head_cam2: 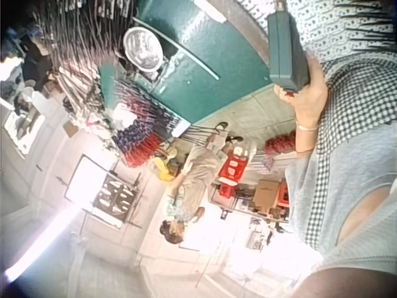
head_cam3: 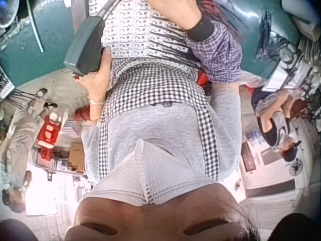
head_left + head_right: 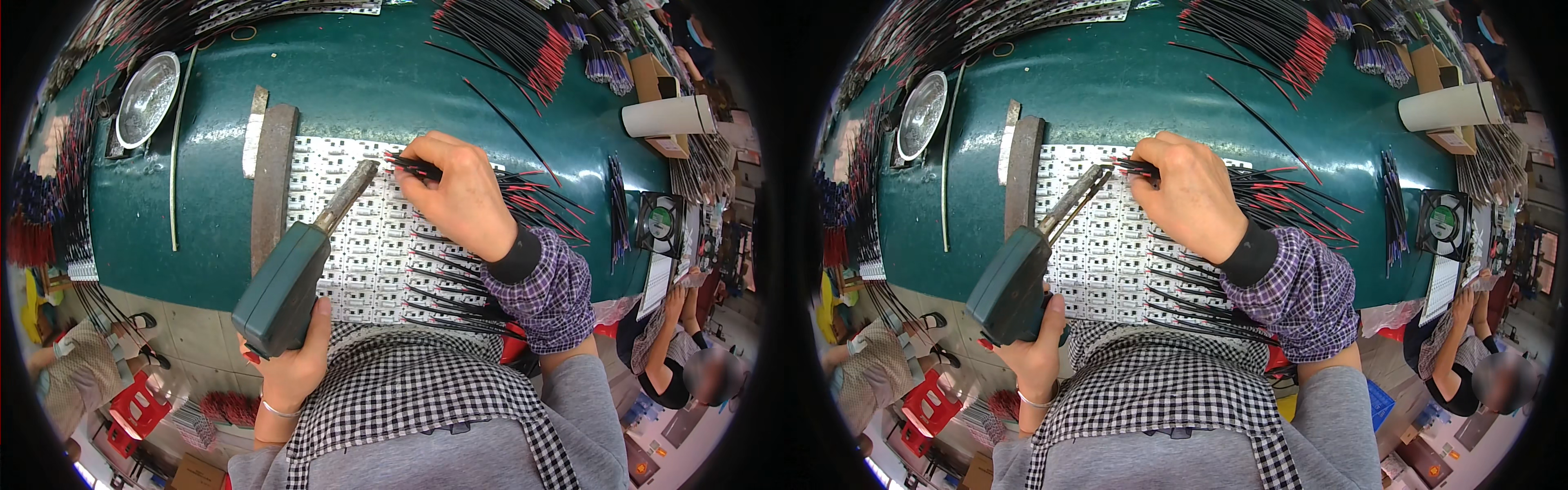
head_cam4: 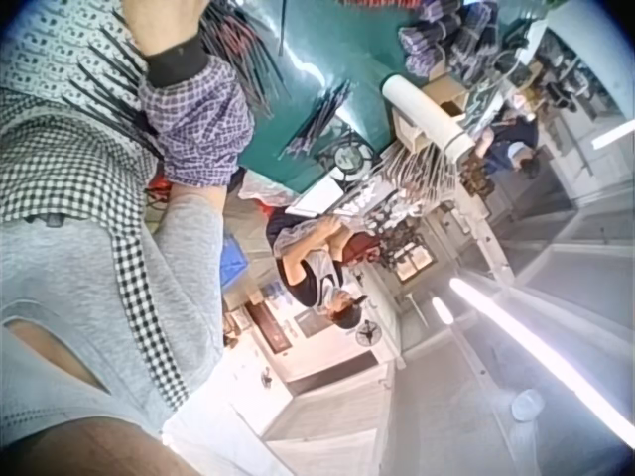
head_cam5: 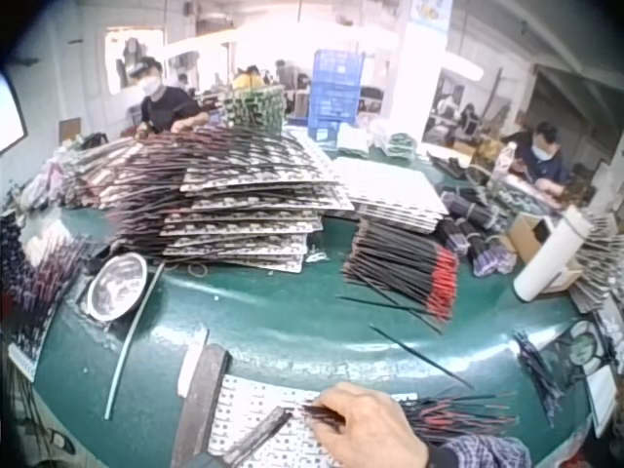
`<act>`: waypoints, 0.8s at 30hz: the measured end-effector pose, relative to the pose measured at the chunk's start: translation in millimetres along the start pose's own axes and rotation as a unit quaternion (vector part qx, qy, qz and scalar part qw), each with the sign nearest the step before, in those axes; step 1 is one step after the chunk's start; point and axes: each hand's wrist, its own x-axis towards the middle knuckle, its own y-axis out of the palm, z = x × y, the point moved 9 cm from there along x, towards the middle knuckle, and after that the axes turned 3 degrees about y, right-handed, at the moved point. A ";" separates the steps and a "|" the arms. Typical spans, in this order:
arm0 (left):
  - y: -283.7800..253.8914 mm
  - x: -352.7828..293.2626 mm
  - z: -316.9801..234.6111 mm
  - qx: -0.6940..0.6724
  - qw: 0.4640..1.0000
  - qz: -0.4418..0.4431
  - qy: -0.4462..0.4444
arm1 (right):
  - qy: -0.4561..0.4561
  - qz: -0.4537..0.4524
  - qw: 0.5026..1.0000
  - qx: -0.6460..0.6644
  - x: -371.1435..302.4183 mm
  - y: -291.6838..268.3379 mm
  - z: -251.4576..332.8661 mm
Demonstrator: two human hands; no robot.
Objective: The person attaches wires onto a white panel using a handheld heated tool. The person then organizes and straightens the wires on a green circuit board by hand.
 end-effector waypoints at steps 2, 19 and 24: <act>1.0 -1.3 3.9 -0.003 1.000 0.004 -0.017 | 0.003 0.004 1.000 0.001 1.2 -0.5 -0.7; 2.2 -1.5 4.6 0.002 0.999 0.000 -0.036 | 0.006 0.002 1.000 -0.006 1.5 -0.3 -0.5; -1.0 -2.8 -0.8 -0.020 0.999 -0.024 0.014 | 0.013 0.008 1.000 -0.006 1.5 0.0 -1.8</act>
